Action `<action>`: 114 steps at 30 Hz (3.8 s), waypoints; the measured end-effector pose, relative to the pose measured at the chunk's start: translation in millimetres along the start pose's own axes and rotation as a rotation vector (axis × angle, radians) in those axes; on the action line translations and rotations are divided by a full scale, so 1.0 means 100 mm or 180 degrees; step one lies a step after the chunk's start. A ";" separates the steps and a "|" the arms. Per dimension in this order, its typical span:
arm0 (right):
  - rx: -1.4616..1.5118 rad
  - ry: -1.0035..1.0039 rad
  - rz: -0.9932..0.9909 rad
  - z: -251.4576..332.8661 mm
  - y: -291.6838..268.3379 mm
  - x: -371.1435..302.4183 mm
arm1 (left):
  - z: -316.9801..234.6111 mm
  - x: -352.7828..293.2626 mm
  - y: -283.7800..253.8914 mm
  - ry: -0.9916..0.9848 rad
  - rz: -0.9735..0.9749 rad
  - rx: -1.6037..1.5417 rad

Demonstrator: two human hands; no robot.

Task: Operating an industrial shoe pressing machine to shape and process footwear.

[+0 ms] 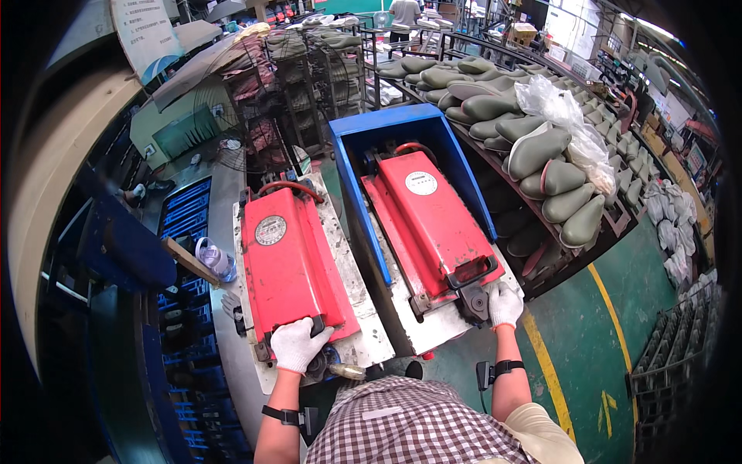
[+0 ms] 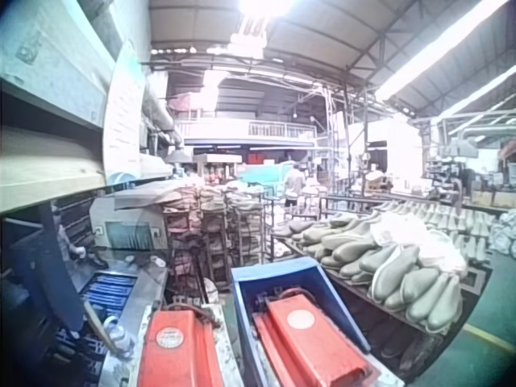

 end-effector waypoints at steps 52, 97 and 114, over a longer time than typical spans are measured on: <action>-0.0108 -0.0015 0.0028 -0.01 -0.01 0.02 | -0.05 -0.03 -0.05 0.0021 -0.0184 -0.0027; 0.0153 0.0622 0.1318 -0.31 0.06 -0.38 | -3.29 1.06 0.82 0.2375 0.0330 -0.0661; 0.0806 -0.1684 0.1242 0.83 -0.48 -0.67 | -3.34 1.28 -0.27 0.2182 -0.0284 -0.1095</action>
Point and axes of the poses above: each hand's wrist, its own x-axis towards the middle knuckle, its own y-axis out of the palm, z = x × y, the point moved 10 cm from there along x, towards the middle knuckle, and after that the axes turned 12 degrees about z, right-handed, at the moved point
